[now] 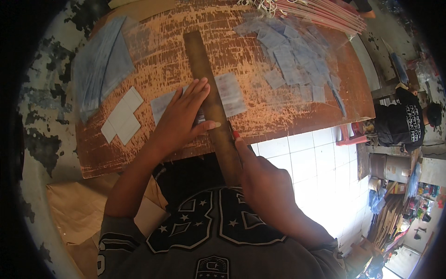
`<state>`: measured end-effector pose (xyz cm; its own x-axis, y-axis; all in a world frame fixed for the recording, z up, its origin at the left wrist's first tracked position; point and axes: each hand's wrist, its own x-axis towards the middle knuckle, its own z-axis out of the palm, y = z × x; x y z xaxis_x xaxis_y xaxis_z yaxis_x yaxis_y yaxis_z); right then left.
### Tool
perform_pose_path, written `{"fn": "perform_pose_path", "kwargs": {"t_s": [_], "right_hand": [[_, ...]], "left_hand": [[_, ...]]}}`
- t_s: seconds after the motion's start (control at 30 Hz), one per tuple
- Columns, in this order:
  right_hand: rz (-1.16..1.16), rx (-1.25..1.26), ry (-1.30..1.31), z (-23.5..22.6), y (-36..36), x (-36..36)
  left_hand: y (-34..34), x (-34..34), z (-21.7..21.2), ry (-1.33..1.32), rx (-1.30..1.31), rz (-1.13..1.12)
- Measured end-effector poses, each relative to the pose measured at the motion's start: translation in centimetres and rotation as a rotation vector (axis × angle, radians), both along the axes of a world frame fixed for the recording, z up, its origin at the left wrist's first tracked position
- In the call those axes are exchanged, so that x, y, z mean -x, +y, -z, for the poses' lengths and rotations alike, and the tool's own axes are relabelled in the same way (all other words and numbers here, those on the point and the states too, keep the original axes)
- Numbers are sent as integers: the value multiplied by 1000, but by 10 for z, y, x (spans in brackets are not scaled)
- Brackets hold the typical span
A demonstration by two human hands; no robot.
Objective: The person uses a ruler and a red utility knife to cut small rectangular pieces of white paper on a wooden workbench. They repeatedly align the ruler, score the paper, and separate the cut pieces, stacking them on the table.
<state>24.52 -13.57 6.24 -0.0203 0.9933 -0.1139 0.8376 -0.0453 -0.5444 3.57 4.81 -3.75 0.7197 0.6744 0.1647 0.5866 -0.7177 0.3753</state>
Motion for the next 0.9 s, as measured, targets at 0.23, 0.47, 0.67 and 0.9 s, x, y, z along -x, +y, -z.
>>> {"fn": "perform_pose_path", "kwargs": {"t_s": [0.23, 0.47, 0.67, 0.9], "right_hand": [[91, -321, 118, 14, 56, -8], [62, -371, 51, 47, 106, 3], [6, -389, 3, 46, 101, 4], [4, -401, 46, 43, 101, 2]], "left_hand": [[0, 0, -3, -7, 13, 3], [0, 0, -7, 14, 19, 2], [-2, -1, -9, 6, 31, -4], [-2, 0, -7, -10, 18, 0]]}}
